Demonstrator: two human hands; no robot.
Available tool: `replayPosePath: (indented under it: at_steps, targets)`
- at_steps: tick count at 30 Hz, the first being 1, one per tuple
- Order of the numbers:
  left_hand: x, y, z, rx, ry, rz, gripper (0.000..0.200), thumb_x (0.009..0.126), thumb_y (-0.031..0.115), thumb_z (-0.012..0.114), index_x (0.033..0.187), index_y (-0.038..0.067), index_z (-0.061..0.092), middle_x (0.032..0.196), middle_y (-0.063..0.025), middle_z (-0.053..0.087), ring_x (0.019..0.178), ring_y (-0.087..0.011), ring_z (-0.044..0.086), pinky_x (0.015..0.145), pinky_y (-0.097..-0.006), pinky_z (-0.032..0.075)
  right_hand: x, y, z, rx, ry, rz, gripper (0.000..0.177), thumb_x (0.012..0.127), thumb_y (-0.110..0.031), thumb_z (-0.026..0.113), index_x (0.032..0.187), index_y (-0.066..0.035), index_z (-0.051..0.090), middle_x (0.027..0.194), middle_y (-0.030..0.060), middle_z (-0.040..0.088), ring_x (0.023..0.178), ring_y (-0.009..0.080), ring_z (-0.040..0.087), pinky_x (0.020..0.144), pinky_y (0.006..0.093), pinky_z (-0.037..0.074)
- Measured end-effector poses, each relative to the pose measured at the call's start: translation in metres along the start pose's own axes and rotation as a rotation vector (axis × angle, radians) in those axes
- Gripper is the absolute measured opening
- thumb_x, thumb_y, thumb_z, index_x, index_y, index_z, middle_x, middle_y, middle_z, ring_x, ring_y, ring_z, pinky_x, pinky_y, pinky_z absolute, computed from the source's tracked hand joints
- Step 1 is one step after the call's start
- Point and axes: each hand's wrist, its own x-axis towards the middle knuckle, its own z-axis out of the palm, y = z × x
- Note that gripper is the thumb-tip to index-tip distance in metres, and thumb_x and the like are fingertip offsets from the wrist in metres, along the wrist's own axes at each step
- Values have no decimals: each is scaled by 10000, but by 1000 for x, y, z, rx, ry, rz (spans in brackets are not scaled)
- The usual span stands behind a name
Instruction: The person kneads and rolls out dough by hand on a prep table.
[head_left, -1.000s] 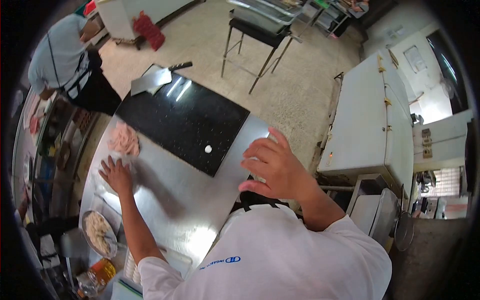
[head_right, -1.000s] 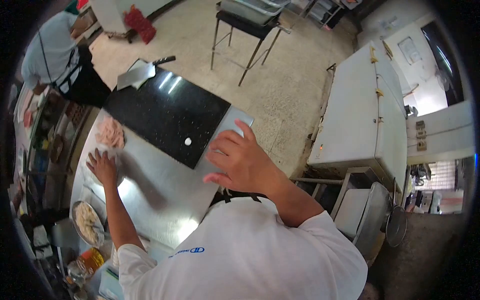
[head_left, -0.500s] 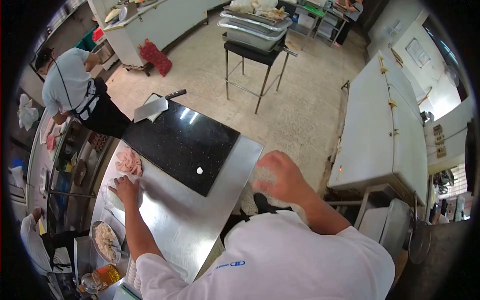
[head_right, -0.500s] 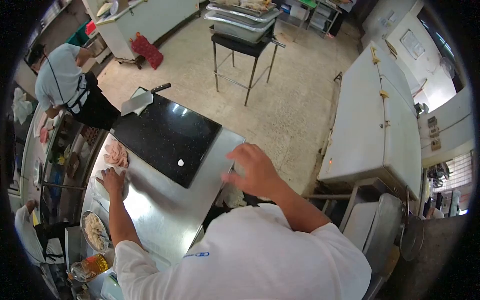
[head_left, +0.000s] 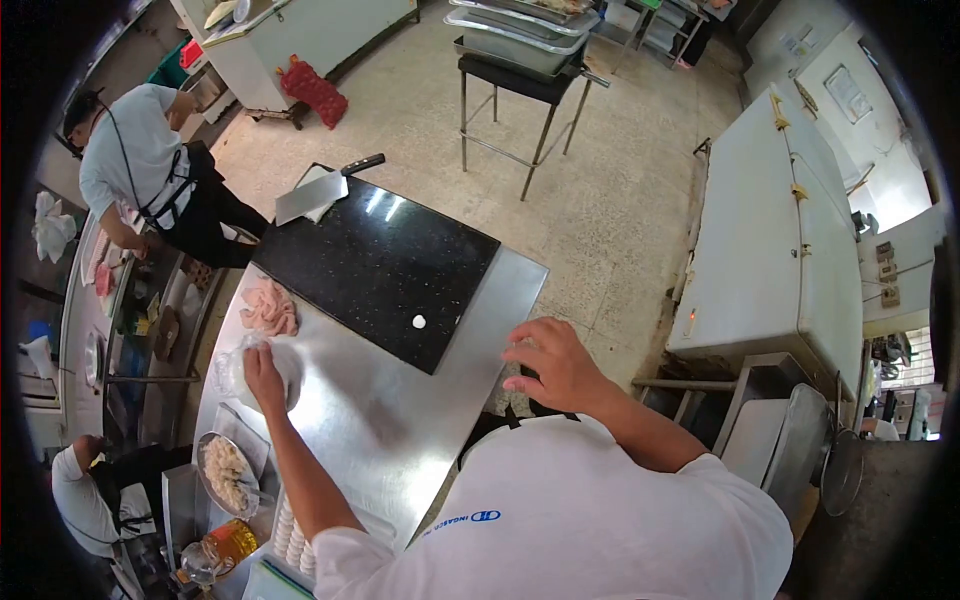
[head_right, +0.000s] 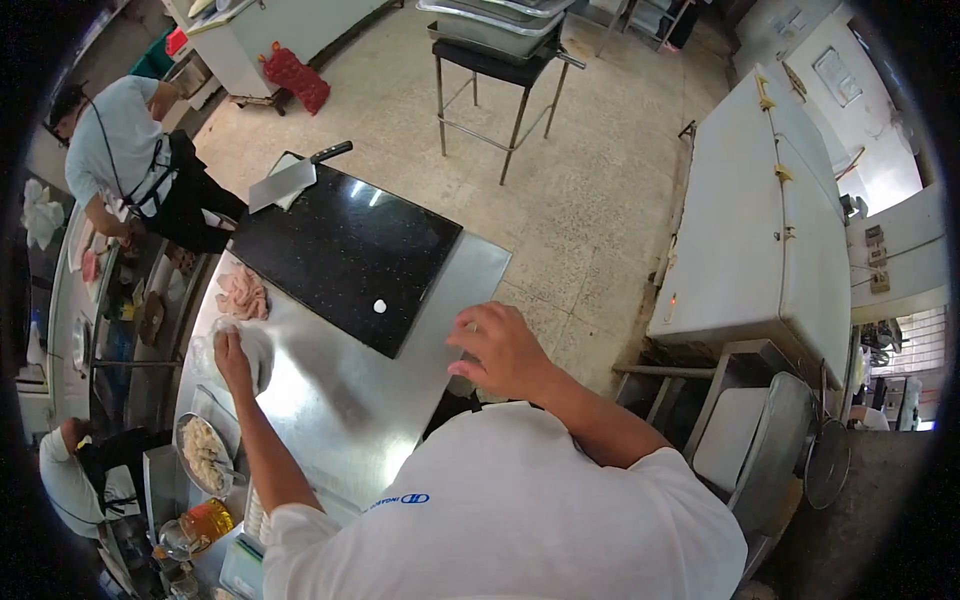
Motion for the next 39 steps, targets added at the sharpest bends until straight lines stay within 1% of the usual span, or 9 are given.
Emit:
replayPosePath:
  at_steps: [7,12,15,18,22,25,32,36,39]
  targets:
    - [-137,184,61,-1005,-131,-61,235,1057,163,581,1019,9,755,1019,-79,717,929,-160,642,837,-310,495,31,1,35,346,-107,-10,510,906,-321,826,1293,-46,640,1209,125,670,1074,278,670,931,411,552]
    - [-166,307,50,-819,-114,134,222,1051,153,576,1014,18,749,998,-37,682,860,-131,593,780,-297,460,39,22,57,731,-201,79,378,964,-182,771,1265,-17,612,1000,50,696,906,159,664,840,322,554]
    - [-196,318,57,-1178,-38,-248,211,1054,156,563,1130,-9,671,1037,-97,687,1006,-256,699,906,-442,566,40,47,22,681,-246,34,198,973,-94,740,1129,-17,647,926,23,684,838,102,633,780,262,528]
    - [-206,341,59,-1397,153,-311,205,1061,177,568,1139,10,657,1049,-103,684,1020,-282,706,902,-490,586,36,75,3,841,-150,123,96,1021,-120,692,1025,-36,646,945,14,656,826,89,638,786,284,564]
    - [-225,366,69,-1474,380,-236,178,1077,120,540,1160,17,660,1123,-111,711,1054,-284,718,923,-549,596,22,116,-3,1194,-457,421,243,1056,-288,649,1063,-47,675,951,62,704,839,158,685,784,327,581]
    - [-240,384,75,-1403,375,-191,206,1076,132,570,1217,10,657,1144,-94,709,1098,-254,703,969,-516,582,21,120,-13,1481,-856,614,407,1062,-458,592,1128,-67,682,1074,119,727,951,231,721,865,411,611]
    - [-271,370,94,-811,199,-81,462,1004,234,725,1377,14,564,1219,-57,613,1044,-174,621,942,-388,545,21,74,8,1847,-488,567,146,1046,-189,646,969,-66,659,1222,177,714,1117,287,703,953,396,584]
    - [-268,403,81,-304,32,-70,694,836,265,900,1369,16,532,1310,-121,592,1149,-252,639,932,-376,562,24,77,14,1863,-599,685,164,1070,-180,584,993,-63,670,1346,211,673,1212,309,676,1042,414,564]
    - [-263,406,79,-245,189,-174,275,937,154,787,1104,-8,642,955,-133,642,824,-257,650,754,-384,547,30,81,25,1847,-670,690,193,1084,-187,539,1040,-56,674,1414,205,635,1279,315,638,1092,424,530]
